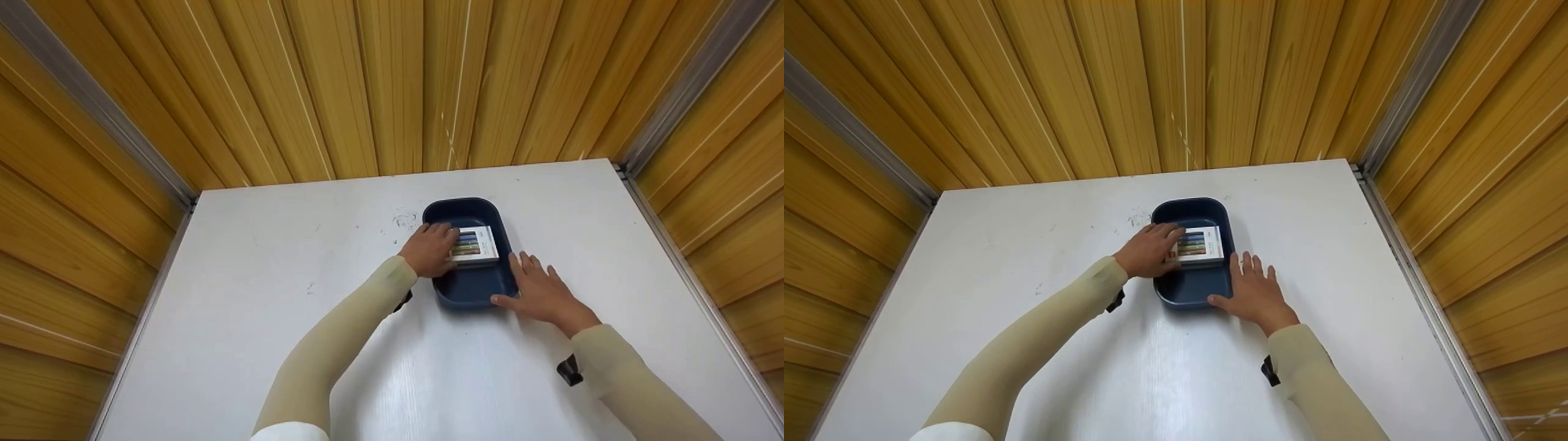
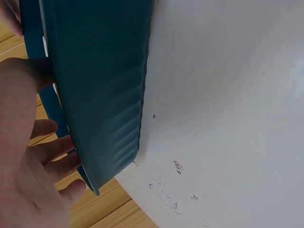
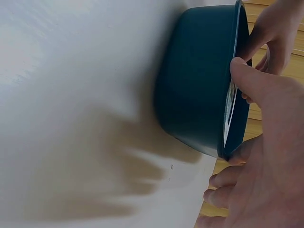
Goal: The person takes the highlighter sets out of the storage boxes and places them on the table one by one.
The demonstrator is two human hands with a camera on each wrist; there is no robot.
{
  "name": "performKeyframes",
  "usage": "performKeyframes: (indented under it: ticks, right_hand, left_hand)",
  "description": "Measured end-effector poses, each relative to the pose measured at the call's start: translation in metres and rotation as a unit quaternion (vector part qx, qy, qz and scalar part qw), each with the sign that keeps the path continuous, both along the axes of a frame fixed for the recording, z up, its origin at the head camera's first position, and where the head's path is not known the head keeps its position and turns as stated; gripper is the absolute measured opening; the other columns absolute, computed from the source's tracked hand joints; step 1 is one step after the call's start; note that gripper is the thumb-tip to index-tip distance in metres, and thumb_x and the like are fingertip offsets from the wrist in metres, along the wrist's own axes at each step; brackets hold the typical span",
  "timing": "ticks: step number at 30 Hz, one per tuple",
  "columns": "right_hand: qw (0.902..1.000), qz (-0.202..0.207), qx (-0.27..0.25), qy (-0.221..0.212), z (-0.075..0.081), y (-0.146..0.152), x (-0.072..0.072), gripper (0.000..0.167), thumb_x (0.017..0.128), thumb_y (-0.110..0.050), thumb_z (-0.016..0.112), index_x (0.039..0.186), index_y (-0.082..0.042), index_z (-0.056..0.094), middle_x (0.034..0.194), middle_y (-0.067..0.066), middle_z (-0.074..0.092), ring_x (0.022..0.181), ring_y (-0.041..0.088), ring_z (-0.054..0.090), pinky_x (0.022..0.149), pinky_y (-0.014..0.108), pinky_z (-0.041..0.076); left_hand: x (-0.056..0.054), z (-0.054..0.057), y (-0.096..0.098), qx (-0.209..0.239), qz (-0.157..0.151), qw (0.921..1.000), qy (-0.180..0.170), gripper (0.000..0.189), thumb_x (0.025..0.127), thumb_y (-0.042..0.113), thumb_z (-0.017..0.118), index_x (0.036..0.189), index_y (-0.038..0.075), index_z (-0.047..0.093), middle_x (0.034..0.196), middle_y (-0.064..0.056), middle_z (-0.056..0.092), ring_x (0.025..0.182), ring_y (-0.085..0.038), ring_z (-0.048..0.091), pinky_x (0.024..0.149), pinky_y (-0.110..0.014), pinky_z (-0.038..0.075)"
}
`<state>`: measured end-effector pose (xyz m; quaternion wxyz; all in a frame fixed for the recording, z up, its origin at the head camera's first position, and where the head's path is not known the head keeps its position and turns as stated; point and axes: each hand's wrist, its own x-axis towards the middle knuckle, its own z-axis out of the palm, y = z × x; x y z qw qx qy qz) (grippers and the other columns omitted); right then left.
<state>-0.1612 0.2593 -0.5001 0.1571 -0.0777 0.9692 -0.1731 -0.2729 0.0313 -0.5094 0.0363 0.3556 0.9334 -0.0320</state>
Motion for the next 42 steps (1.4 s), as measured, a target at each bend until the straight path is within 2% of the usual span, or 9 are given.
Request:
performKeyframes:
  ticks: [15, 24, 37, 42]
  right_hand:
    - [0.9993, -0.013, -0.015, -0.032, 0.002, 0.000, -0.004, 0.109, 0.084, -0.062, 0.060, 0.153, 0.004, 0.007, 0.157, 0.032, 0.010, 0.144, 0.051, 0.009, 0.113, 0.068, 0.010]
    - [0.9961, -0.024, -0.034, -0.078, 0.005, -0.002, -0.007, 0.109, 0.086, -0.059, 0.060, 0.153, 0.002, 0.000, 0.157, 0.032, 0.005, 0.144, 0.052, 0.006, 0.112, 0.069, 0.013]
    - [0.9962, -0.026, -0.036, -0.075, 0.005, -0.003, -0.008, 0.108, 0.087, -0.056, 0.062, 0.153, 0.003, 0.000, 0.158, 0.030, 0.008, 0.145, 0.050, 0.009, 0.114, 0.067, 0.014]
    - [0.9964, -0.028, -0.037, -0.070, 0.004, -0.004, -0.008, 0.107, 0.087, -0.055, 0.062, 0.153, 0.003, 0.001, 0.158, 0.030, 0.010, 0.145, 0.050, 0.011, 0.113, 0.066, 0.016]
  left_hand:
    - [-0.007, -0.005, 0.002, -0.010, -0.001, 1.0000, 0.002, 0.067, 0.092, 0.051, 0.056, 0.145, 0.016, 0.036, 0.145, -0.006, 0.045, 0.137, -0.023, 0.042, 0.117, -0.043, 0.031]
    - [-0.011, -0.004, 0.003, -0.022, 0.008, 0.9995, -0.021, 0.074, 0.091, 0.056, 0.056, 0.149, 0.016, 0.032, 0.148, -0.006, 0.043, 0.140, -0.022, 0.039, 0.120, -0.041, 0.025]
    - [-0.012, -0.008, 0.008, -0.007, 0.005, 0.9996, -0.028, 0.076, 0.088, 0.055, 0.060, 0.148, 0.016, 0.034, 0.145, -0.006, 0.046, 0.137, -0.022, 0.042, 0.120, -0.041, 0.025]
    - [-0.013, -0.010, 0.010, -0.008, 0.001, 0.9999, -0.014, 0.074, 0.089, 0.053, 0.060, 0.147, 0.015, 0.036, 0.143, -0.007, 0.049, 0.135, -0.023, 0.046, 0.118, -0.041, 0.029]
